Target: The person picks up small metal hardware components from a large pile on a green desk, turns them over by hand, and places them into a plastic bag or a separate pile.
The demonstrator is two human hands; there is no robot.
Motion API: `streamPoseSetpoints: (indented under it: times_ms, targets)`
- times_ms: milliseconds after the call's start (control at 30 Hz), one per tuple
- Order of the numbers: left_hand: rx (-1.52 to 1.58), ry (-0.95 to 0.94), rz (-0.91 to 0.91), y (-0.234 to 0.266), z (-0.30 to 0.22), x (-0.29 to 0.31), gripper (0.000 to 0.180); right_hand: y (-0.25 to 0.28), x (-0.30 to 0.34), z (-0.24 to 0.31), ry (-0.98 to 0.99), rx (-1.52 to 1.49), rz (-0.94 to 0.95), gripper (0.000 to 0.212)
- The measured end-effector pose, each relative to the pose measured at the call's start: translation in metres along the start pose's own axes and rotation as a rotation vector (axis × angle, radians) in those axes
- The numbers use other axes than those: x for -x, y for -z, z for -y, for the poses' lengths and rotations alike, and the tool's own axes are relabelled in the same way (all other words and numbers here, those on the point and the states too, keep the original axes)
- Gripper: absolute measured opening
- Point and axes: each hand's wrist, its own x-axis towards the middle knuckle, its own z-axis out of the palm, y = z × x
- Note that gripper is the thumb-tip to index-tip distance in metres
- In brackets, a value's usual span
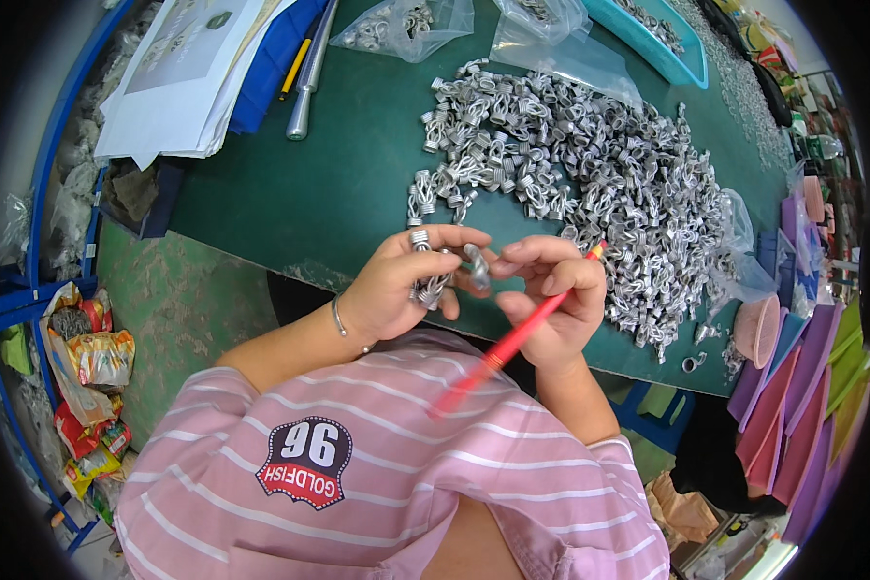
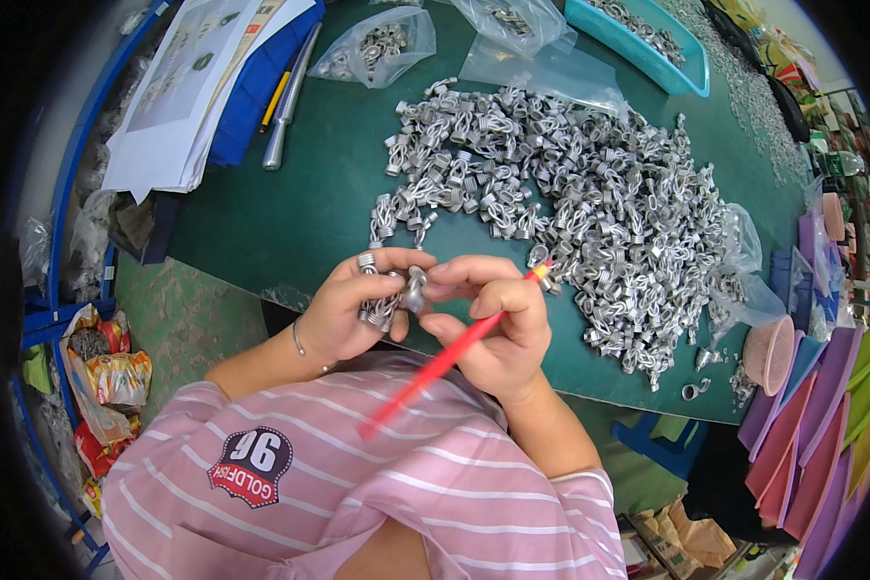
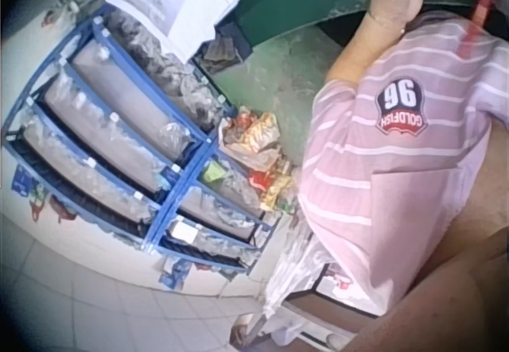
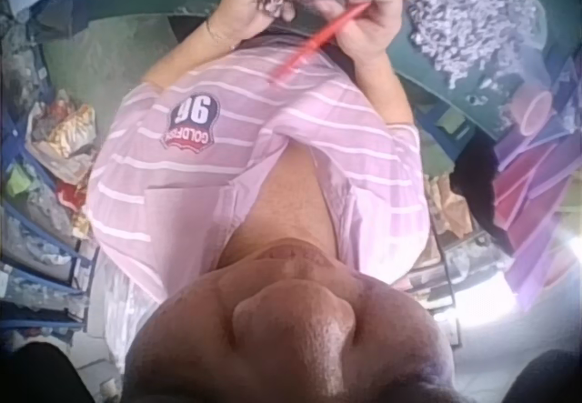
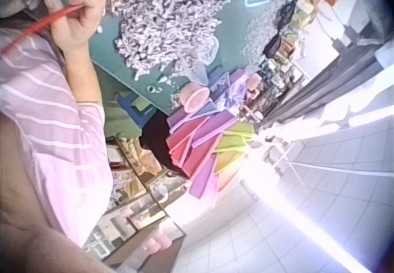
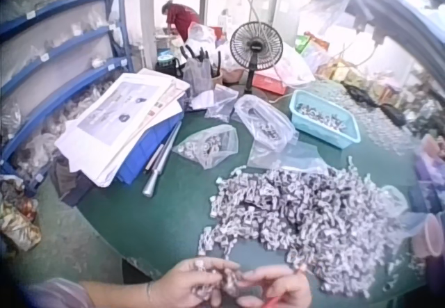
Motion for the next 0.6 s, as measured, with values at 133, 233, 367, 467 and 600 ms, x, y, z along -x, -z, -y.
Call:
streamPoseSetpoints:
  times_ms: [133, 233, 367, 467, 600]
  targets:
    - [0.232, 0.028, 0.184, 0.028, 0.007, 0.016, 0.026, 0.011, -0.021, -0.001, -0.187, 0.350, -0.068, 0.021]
    - [0.094, 0.099, 0.357, 0.054, 0.006, 0.043, 0.025, 0.011, -0.032, -0.013, -0.211, 0.720, 0.198, 0.024]
    - [-0.192, 0.443, 0.228, 0.077, 0.013, 0.070, 0.022, -0.005, -0.026, -0.026, 0.004, 1.159, 0.289, 0.028]
    - [-0.196, 0.416, -0.116, 0.100, 0.052, 0.055, 0.018, -0.003, -0.026, -0.035, 0.009, 1.091, 0.282, 0.027]
    - [-0.103, 0.269, -0.222, 0.119, 0.086, 0.004, 0.023, 0.011, -0.021, -0.041, -0.169, 0.867, 0.092, 0.023]
